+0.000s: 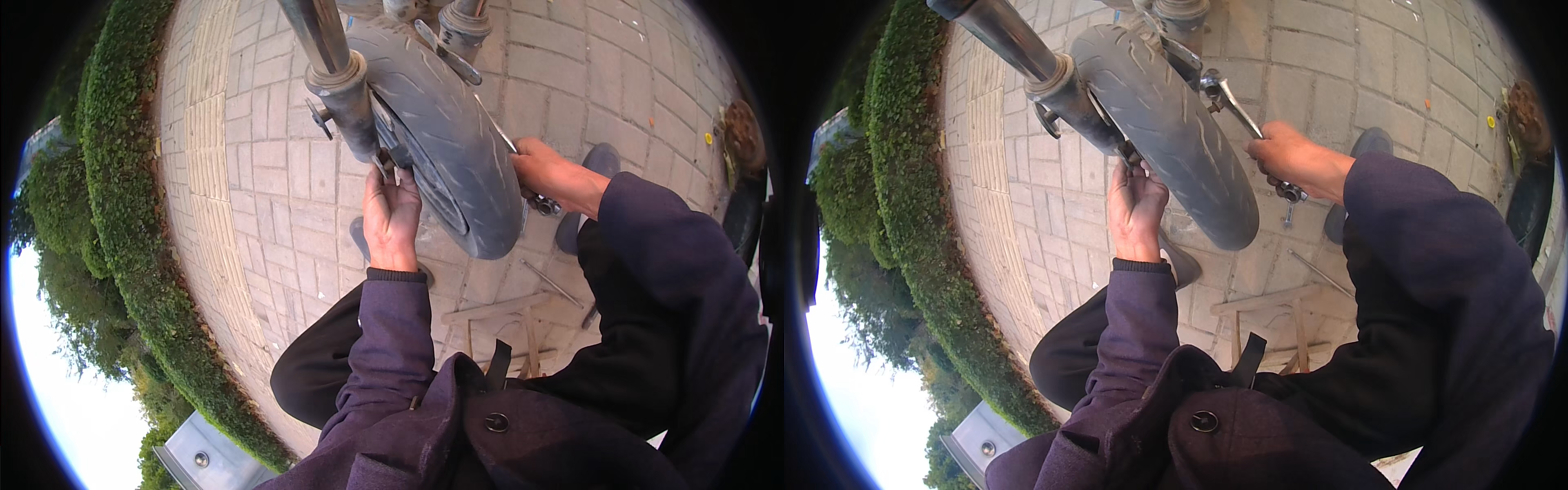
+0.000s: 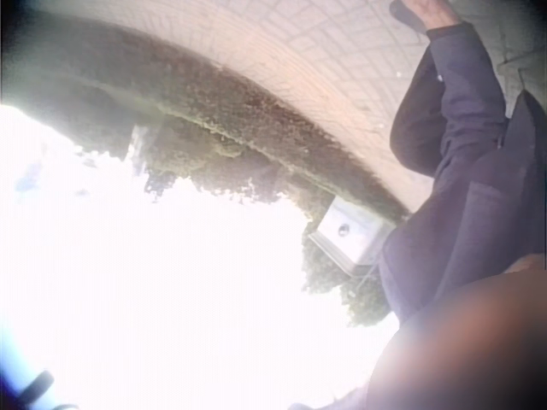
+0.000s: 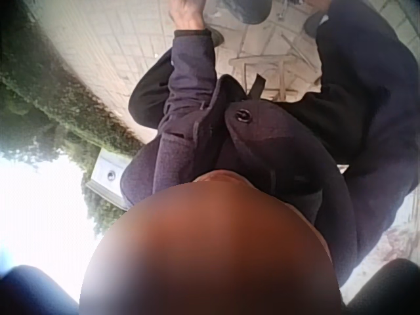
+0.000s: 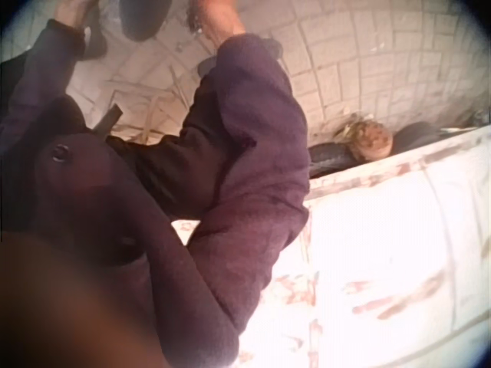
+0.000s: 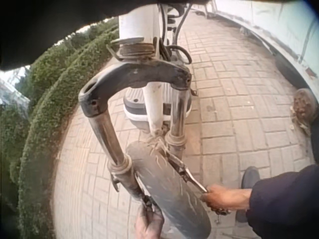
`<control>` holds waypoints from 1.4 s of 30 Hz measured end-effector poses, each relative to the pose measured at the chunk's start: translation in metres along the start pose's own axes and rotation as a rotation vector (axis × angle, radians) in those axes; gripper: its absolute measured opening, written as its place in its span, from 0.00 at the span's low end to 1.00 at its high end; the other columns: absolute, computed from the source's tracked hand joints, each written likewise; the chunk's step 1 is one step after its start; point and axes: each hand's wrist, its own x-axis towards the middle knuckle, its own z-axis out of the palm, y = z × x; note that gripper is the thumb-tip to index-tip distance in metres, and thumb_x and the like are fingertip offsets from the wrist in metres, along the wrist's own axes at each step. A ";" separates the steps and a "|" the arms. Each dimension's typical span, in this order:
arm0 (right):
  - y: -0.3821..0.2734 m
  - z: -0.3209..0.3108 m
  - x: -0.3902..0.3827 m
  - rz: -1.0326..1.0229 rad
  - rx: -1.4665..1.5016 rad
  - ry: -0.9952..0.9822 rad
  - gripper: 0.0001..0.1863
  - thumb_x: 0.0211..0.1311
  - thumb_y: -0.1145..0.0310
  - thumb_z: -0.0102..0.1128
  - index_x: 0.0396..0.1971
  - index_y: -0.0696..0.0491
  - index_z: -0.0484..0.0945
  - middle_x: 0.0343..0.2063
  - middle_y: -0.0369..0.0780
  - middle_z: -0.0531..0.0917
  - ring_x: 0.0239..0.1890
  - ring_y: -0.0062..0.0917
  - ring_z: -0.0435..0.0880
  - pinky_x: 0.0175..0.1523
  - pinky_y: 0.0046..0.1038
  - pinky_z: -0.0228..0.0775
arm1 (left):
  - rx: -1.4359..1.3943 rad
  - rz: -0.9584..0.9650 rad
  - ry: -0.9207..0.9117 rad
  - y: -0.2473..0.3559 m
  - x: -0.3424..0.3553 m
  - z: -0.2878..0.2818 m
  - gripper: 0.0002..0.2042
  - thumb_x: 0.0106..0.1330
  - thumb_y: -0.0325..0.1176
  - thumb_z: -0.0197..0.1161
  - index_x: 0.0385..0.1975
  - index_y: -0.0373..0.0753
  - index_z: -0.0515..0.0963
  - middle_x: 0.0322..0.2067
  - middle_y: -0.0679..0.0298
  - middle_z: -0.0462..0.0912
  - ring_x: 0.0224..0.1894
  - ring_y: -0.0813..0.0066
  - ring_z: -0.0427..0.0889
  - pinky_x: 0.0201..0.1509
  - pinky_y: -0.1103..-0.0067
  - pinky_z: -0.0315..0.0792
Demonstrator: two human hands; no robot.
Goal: The person installs a front wheel onto a scooter by aligning the axle, inserting the axle bolt, and tightening it with a wrench. The person then secures the brake caliper to the fork using bolts and a wrench.
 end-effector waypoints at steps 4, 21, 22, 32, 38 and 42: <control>0.001 0.001 0.000 -0.012 -0.044 0.033 0.13 0.75 0.61 0.53 0.34 0.55 0.70 0.24 0.34 0.71 0.22 0.20 0.67 0.25 0.31 0.57 | -0.007 0.036 0.052 -0.004 -0.001 0.003 0.13 0.81 0.35 0.50 0.54 0.34 0.75 0.47 0.63 0.82 0.47 0.73 0.79 0.54 0.75 0.74; 0.003 0.000 0.006 -0.048 -0.012 0.031 0.13 0.72 0.61 0.53 0.33 0.56 0.71 0.22 0.33 0.69 0.21 0.20 0.68 0.24 0.30 0.57 | -0.037 0.048 -0.006 -0.009 -0.005 0.006 0.11 0.79 0.31 0.53 0.51 0.31 0.77 0.47 0.58 0.84 0.49 0.65 0.83 0.53 0.72 0.81; 0.004 0.001 0.007 -0.083 0.009 0.102 0.13 0.72 0.62 0.53 0.33 0.56 0.71 0.21 0.33 0.69 0.21 0.20 0.67 0.24 0.30 0.57 | -0.030 0.064 0.008 -0.010 -0.005 0.006 0.11 0.79 0.31 0.53 0.51 0.31 0.77 0.47 0.58 0.84 0.49 0.65 0.83 0.54 0.71 0.81; -0.002 0.003 -0.003 -0.192 -0.053 -0.012 0.14 0.74 0.62 0.56 0.33 0.57 0.80 0.21 0.32 0.75 0.22 0.13 0.67 0.25 0.25 0.55 | 0.085 0.160 0.081 -0.018 -0.009 0.009 0.09 0.77 0.30 0.57 0.51 0.35 0.75 0.48 0.64 0.82 0.49 0.72 0.81 0.56 0.75 0.79; -0.007 0.002 -0.021 -0.152 -0.103 0.037 0.13 0.75 0.64 0.55 0.34 0.57 0.83 0.24 0.32 0.80 0.23 0.14 0.73 0.27 0.23 0.63 | 0.082 0.171 0.110 -0.025 -0.009 0.007 0.08 0.78 0.34 0.55 0.49 0.39 0.76 0.47 0.65 0.81 0.49 0.72 0.80 0.55 0.71 0.76; -0.001 0.003 -0.039 -0.160 0.140 0.117 0.13 0.76 0.64 0.55 0.40 0.58 0.83 0.32 0.37 0.85 0.29 0.19 0.81 0.33 0.25 0.73 | 0.088 0.193 0.051 -0.029 -0.008 0.000 0.08 0.77 0.33 0.57 0.48 0.40 0.77 0.46 0.66 0.81 0.48 0.72 0.79 0.55 0.71 0.74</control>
